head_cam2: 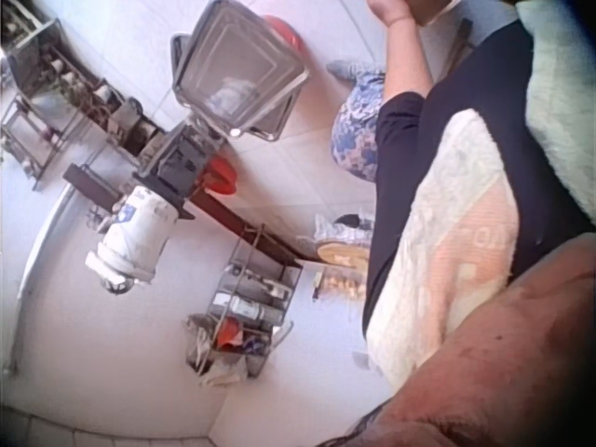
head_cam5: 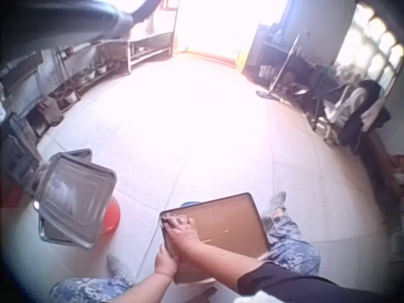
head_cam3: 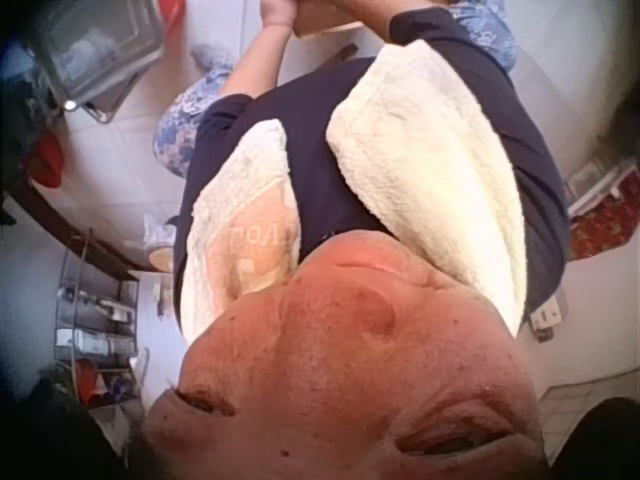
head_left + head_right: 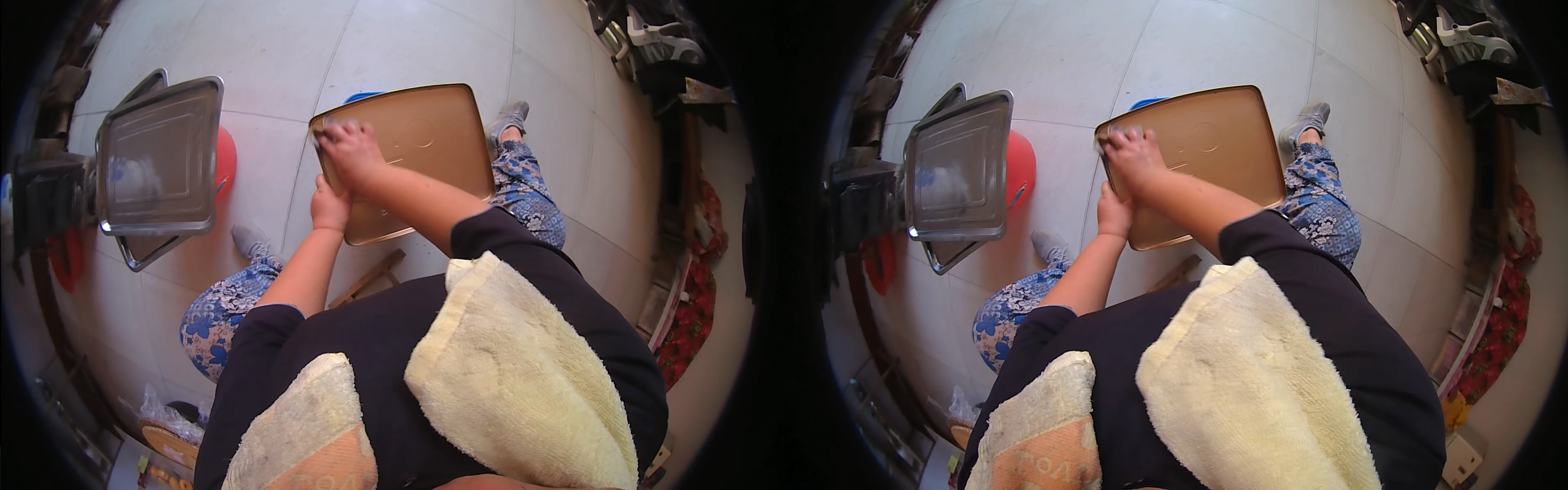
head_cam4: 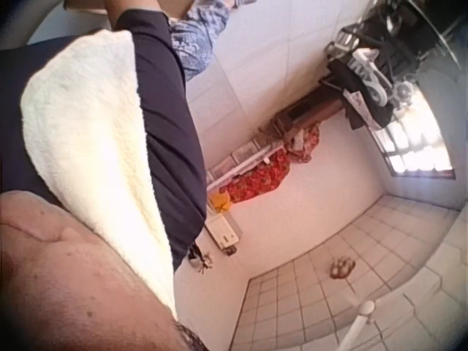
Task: The person sits on the floor and scrubs several metal trays with a sponge. They dip the sponge into a blue bucket of water and wipe the trays, placing the cleaned ones into a red bucket.
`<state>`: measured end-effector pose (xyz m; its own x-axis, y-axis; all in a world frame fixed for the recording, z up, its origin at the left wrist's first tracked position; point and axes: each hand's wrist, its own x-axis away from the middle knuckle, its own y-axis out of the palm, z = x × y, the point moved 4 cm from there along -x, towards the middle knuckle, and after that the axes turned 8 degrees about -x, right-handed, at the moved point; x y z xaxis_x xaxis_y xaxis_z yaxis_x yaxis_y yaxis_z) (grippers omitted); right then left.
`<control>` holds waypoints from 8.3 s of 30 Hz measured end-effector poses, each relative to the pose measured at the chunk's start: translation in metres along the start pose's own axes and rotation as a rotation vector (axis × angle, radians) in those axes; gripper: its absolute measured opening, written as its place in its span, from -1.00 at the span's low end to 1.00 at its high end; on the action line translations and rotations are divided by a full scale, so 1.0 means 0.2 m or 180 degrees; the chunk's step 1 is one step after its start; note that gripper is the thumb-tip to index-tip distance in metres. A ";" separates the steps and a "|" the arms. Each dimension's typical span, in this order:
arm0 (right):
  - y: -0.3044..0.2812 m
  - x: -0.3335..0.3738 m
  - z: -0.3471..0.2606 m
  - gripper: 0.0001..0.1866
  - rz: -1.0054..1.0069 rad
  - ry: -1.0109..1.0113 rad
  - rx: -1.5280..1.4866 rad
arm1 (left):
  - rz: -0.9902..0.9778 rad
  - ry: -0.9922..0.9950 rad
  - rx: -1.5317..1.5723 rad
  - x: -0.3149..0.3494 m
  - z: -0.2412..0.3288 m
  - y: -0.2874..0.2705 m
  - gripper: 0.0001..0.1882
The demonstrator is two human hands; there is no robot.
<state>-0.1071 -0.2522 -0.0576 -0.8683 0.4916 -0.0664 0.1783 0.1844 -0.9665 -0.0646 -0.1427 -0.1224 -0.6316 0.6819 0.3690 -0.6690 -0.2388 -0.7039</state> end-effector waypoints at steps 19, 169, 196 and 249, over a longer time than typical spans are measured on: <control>-0.22 0.23 0.98 -0.70 -0.0243 0.3003 0.0610 | 0.0021 0.0086 0.0137 0.01 0.03 -0.02 -0.35; -0.09 0.16 0.66 -0.56 0.0123 0.1824 0.0336 | 0.0277 -0.0081 0.0184 -0.13 0.07 -0.03 -0.45; -0.19 0.45 0.88 -0.59 -0.0167 0.3287 0.0189 | 0.0426 -0.0148 0.0663 -0.20 0.01 0.00 -0.45; 0.33 0.33 0.76 -0.66 -0.0597 0.3311 -0.2074 | 0.0972 0.0623 0.2419 0.45 0.49 -0.98 -0.60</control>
<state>-0.2226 -0.3380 -0.1644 -0.1789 0.7983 0.5751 0.5461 0.5668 -0.6169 -0.0293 -0.1012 0.1076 -0.7951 0.6027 0.0675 -0.6059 -0.7849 -0.1295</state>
